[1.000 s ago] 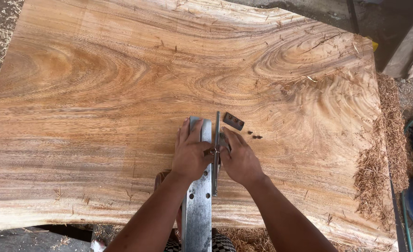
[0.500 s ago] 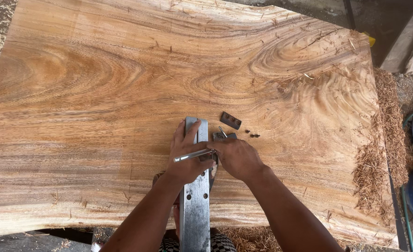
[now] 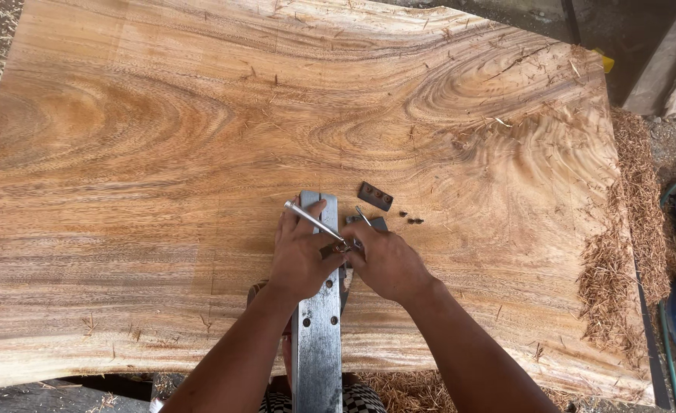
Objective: The person uses a T-handle wrench to tighten bolts on a metal assembly placed on a large wooden slab. They repeatedly loosen and retighten the bolts, adjusting the position of the metal parts throughout the clip.
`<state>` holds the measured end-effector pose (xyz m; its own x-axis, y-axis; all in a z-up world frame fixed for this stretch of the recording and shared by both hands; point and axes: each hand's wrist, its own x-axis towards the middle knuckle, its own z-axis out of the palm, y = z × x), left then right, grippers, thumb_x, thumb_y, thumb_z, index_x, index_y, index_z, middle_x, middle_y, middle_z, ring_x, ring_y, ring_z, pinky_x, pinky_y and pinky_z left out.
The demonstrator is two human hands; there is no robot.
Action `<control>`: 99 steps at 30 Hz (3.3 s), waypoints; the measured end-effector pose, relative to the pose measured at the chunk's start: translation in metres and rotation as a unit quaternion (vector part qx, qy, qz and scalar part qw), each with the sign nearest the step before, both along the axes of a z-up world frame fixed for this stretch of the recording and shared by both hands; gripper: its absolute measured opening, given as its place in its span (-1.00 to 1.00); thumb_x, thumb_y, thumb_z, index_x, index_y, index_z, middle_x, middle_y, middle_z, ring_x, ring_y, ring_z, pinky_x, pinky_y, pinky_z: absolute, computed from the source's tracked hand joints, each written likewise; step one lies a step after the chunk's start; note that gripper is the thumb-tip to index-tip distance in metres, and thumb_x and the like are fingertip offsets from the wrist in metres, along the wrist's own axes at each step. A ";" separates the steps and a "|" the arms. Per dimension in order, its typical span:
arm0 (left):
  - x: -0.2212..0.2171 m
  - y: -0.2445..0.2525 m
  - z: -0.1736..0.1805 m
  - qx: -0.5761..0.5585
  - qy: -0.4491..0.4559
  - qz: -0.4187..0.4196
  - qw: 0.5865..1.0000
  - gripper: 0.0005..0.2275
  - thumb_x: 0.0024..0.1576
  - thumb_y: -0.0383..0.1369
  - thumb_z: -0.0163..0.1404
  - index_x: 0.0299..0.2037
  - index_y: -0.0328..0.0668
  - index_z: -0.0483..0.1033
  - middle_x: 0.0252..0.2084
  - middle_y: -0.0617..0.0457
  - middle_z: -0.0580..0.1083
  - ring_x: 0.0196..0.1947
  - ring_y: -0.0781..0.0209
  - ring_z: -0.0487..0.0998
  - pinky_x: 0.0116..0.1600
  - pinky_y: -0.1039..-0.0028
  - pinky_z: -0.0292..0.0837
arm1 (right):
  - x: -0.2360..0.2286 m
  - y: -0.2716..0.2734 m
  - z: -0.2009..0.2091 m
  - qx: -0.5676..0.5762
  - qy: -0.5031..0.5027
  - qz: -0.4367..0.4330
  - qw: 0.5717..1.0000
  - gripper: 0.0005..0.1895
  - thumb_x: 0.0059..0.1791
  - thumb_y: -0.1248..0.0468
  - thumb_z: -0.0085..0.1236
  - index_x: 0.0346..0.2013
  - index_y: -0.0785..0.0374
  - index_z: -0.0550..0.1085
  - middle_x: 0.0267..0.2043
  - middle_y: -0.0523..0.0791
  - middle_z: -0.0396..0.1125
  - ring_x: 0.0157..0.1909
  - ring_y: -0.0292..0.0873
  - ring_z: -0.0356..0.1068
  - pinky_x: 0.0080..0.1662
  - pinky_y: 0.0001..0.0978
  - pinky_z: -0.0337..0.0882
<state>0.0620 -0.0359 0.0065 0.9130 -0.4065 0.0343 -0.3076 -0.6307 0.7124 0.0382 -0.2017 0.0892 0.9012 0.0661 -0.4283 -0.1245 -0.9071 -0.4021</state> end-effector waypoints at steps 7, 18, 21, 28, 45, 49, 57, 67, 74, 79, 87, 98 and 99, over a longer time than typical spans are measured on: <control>-0.001 -0.002 -0.001 -0.018 0.022 0.039 0.999 -0.73 -0.10 -0.13 0.35 -0.35 -0.12 0.71 0.40 0.01 0.22 0.51 -0.20 -0.03 0.49 -0.01 -0.08 | 0.004 0.012 0.018 -0.094 0.081 -0.109 0.986 -0.44 0.10 -0.15 -0.04 0.29 0.05 0.29 -0.13 0.09 0.50 0.02 0.12 0.50 0.05 0.02 0.49; -0.002 0.003 -0.009 0.008 -0.019 -0.008 1.000 -0.69 -0.03 -0.21 0.30 -0.06 0.11 0.71 0.46 -0.08 0.15 0.52 -0.35 -0.14 0.47 -0.17 -0.19 | 0.004 0.008 -0.017 -0.001 -0.059 0.012 0.998 -0.78 0.07 0.18 0.10 -0.01 0.07 0.55 -0.26 -0.02 0.53 -0.21 -0.05 0.59 -0.14 -0.19 0.61; -0.001 0.004 -0.001 0.035 0.034 -0.017 0.999 -0.66 -0.10 -0.19 0.32 -0.09 0.10 0.70 0.48 -0.04 0.11 0.52 -0.28 -0.18 0.49 -0.14 -0.25 | 0.000 0.001 -0.023 0.034 -0.166 0.080 0.982 -0.75 0.00 0.34 0.14 -0.02 0.13 0.54 -0.23 0.00 0.54 -0.15 -0.02 0.56 -0.17 -0.17 0.59; -0.001 0.001 0.001 -0.013 0.042 0.020 0.999 -0.81 -0.05 -0.22 0.30 -0.26 0.02 0.71 0.44 0.00 0.18 0.54 -0.26 -0.12 0.51 -0.13 -0.22 | 0.001 -0.004 -0.002 0.030 -0.029 -0.176 0.984 -0.61 0.06 0.08 0.13 0.13 0.13 0.39 -0.12 0.05 0.49 -0.08 0.06 0.55 -0.06 -0.10 0.51; -0.006 0.008 -0.008 -0.053 0.031 0.002 0.998 -0.62 -0.16 -0.27 0.36 -0.08 0.15 0.71 0.49 -0.10 0.11 0.54 -0.28 -0.17 0.50 -0.14 -0.22 | -0.001 -0.018 -0.044 0.078 -0.188 0.059 0.977 -0.75 0.00 0.37 0.10 -0.08 0.08 0.60 0.06 -0.05 0.45 -0.10 -0.06 0.59 -0.08 -0.32 0.62; -0.005 0.007 -0.005 -0.049 0.050 0.002 0.998 -0.62 -0.15 -0.31 0.37 -0.08 0.09 0.67 0.49 -0.11 0.08 0.54 -0.31 -0.18 0.49 -0.10 -0.15 | -0.008 -0.013 -0.047 0.227 -0.167 -0.089 0.955 -0.75 -0.01 0.29 0.19 -0.05 0.22 0.50 0.01 -0.03 0.45 -0.11 -0.08 0.62 -0.08 -0.32 0.65; -0.026 0.014 -0.007 -0.128 -0.022 0.054 0.990 -0.39 -0.17 -0.40 0.31 0.16 -0.14 0.41 0.45 -0.29 0.11 0.48 -0.42 -0.04 0.41 -0.10 0.10 | 0.007 0.009 -0.026 -0.018 0.063 -0.084 0.994 -0.56 0.02 -0.06 0.14 0.00 0.19 0.46 -0.19 0.05 0.50 -0.06 0.06 0.53 0.00 -0.05 0.46; -0.074 0.031 -0.004 -0.014 -0.100 0.086 0.991 -0.46 0.07 -0.29 0.08 0.25 -0.40 0.29 0.30 -0.35 0.29 0.33 -0.36 0.30 0.38 -0.14 0.15 | 0.009 0.000 -0.028 -0.007 0.035 -0.009 0.999 -0.58 -0.07 0.10 0.18 0.08 0.00 0.45 -0.15 0.00 0.52 -0.09 0.05 0.54 0.00 -0.09 0.50; -0.070 0.026 -0.004 0.024 -0.056 0.101 0.993 -0.47 0.08 -0.27 0.07 0.22 -0.49 0.33 0.33 -0.37 0.28 0.35 -0.32 0.27 0.32 -0.05 0.23 | 0.011 0.002 -0.025 -0.049 0.021 0.056 0.997 -0.65 0.02 0.00 0.14 0.04 0.04 0.48 -0.26 0.01 0.52 -0.17 0.00 0.54 -0.06 -0.10 0.52; -0.068 0.026 -0.005 0.028 -0.044 0.110 0.993 -0.49 0.10 -0.28 0.04 0.22 -0.45 0.36 0.32 -0.33 0.28 0.34 -0.29 0.30 0.31 0.00 0.29 | 0.027 -0.015 0.015 -0.060 -0.037 0.111 0.991 -0.75 0.02 0.01 0.11 -0.08 -0.04 0.55 -0.18 -0.12 0.51 -0.36 -0.15 0.55 -0.20 -0.26 0.56; -0.072 0.029 -0.007 -0.007 -0.074 0.115 0.991 -0.53 0.09 -0.30 0.00 0.18 -0.44 0.42 0.31 -0.24 0.36 0.30 -0.22 0.38 0.27 -0.01 0.35 | 0.022 -0.012 0.002 0.114 0.085 -0.131 0.981 -0.72 0.03 0.11 0.04 -0.18 0.25 0.55 -0.37 -0.16 0.57 -0.37 -0.25 0.53 -0.24 -0.35 0.50; -0.073 0.031 -0.008 -0.023 -0.086 0.115 0.989 -0.54 0.06 -0.34 0.00 0.17 -0.43 0.43 0.31 -0.22 0.36 0.29 -0.24 0.39 0.27 0.01 0.33 | 0.016 0.012 -0.026 0.204 0.169 -0.211 0.941 -0.62 0.03 0.05 0.08 -0.18 0.34 0.56 -0.39 -0.09 0.56 -0.38 -0.18 0.59 -0.23 -0.38 0.56; -0.072 0.031 -0.009 -0.020 -0.083 0.111 0.990 -0.53 0.06 -0.34 -0.01 0.18 -0.44 0.41 0.32 -0.23 0.36 0.28 -0.24 0.38 0.27 0.01 0.33 | 0.018 0.014 -0.021 0.161 0.174 -0.192 0.952 -0.61 0.04 0.02 0.07 -0.19 0.32 0.56 -0.40 -0.10 0.56 -0.38 -0.17 0.59 -0.20 -0.36 0.54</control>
